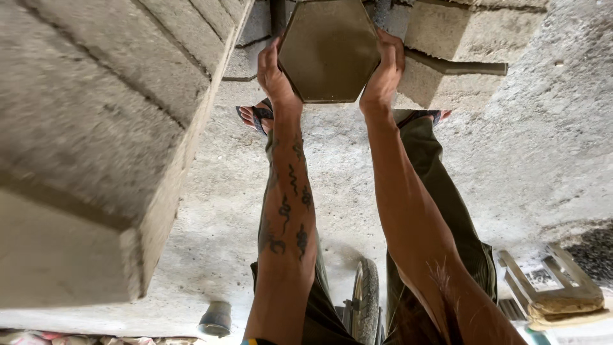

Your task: The person picks up hexagonal concrete bricks from the floor and stacks them on top of other bricks by hand.

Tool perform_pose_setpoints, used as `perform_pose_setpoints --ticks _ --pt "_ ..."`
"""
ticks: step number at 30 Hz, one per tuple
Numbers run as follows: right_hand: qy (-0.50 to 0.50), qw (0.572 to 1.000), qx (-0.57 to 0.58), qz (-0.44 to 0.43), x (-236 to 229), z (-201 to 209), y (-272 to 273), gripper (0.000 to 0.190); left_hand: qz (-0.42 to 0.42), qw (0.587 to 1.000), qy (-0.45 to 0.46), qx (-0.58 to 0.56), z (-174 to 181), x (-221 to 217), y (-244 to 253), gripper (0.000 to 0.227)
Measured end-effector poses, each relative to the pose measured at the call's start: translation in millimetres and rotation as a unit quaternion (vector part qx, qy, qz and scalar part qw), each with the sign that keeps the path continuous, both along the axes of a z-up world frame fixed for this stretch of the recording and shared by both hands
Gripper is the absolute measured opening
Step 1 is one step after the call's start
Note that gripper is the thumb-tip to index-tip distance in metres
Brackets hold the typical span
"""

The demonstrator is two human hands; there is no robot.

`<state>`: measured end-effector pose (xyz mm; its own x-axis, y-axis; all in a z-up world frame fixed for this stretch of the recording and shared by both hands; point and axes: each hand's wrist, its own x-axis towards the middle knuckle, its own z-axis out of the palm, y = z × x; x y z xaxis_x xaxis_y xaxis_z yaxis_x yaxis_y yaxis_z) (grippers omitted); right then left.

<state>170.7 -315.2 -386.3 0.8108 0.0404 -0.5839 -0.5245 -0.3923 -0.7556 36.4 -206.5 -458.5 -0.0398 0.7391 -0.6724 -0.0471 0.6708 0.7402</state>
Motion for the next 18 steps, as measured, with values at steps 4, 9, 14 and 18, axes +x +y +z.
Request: perform_pose_setpoints --ticks 4,9,14,18 --pt "-0.115 0.992 0.039 -0.009 -17 -57 -20 0.022 0.047 0.992 -0.109 -0.038 18 -6 -10 0.038" --pt "-0.116 0.993 -0.020 0.018 -32 -54 -19 0.032 -0.074 0.961 -0.257 -0.075 20 -13 -4 0.047" --pt "0.254 0.958 -0.101 -0.086 -2 16 15 0.093 -0.123 0.987 0.072 -0.076 -1 -9 0 0.039" --pt "0.244 0.962 -0.091 -0.082 -11 -7 5 0.092 -0.164 0.972 0.123 -0.117 14 -3 7 0.042"
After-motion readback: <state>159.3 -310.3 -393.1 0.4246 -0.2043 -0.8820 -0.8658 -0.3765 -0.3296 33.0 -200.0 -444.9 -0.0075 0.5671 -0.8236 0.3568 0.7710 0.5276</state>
